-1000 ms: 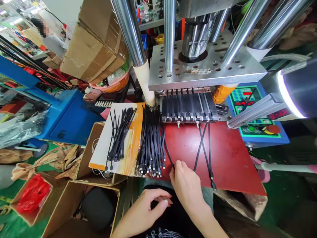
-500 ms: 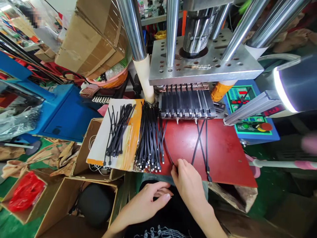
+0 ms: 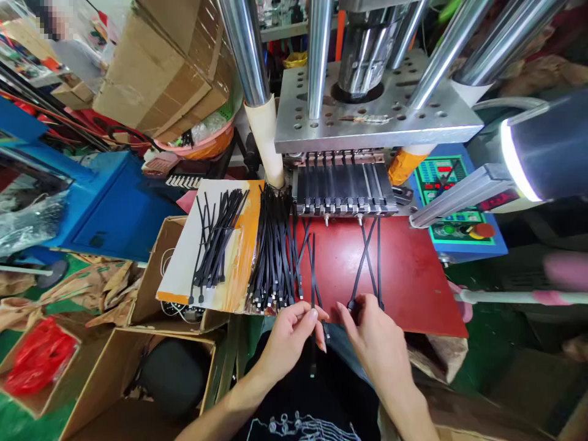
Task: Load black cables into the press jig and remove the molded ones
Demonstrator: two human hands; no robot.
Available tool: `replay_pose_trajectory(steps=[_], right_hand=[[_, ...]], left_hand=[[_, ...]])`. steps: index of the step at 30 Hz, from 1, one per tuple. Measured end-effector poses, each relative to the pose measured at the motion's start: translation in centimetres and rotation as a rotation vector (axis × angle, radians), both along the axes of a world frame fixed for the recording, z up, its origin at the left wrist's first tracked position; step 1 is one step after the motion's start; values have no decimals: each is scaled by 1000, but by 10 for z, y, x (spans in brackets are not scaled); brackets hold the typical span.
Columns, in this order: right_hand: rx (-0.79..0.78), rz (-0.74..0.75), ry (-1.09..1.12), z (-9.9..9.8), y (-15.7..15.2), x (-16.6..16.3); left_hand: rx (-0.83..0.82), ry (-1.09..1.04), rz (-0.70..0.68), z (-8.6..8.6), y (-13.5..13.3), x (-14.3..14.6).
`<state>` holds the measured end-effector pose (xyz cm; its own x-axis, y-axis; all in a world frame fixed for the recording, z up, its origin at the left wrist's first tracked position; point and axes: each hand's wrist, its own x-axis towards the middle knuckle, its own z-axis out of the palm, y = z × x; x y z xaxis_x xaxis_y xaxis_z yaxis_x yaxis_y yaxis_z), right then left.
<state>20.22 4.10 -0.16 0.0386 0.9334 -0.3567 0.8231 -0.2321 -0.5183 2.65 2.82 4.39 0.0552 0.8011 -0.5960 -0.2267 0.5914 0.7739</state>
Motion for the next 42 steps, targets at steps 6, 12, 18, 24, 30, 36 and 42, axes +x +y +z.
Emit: replay_pose_trajectory(steps=[6, 12, 18, 24, 30, 36, 42], right_hand=[[-40, 45, 29, -7, 11, 11], [-296, 291, 663, 7, -46, 51], [-403, 136, 909, 18, -33, 61], [3, -236, 1097, 33, 13, 15], [313, -58, 966, 37, 0, 10], [448, 33, 875, 34, -4, 12], [631, -32, 821, 31, 11, 20]], left_hand=[[-34, 151, -121, -10, -6, 8], [-204, -223, 57, -7, 11, 22], [-32, -183, -237, 11, 1, 23], [55, 170, -518, 16, -16, 22], [392, 388, -408, 39, 47, 11], [577, 361, -459, 62, 103, 10], [489, 113, -477, 58, 103, 12]])
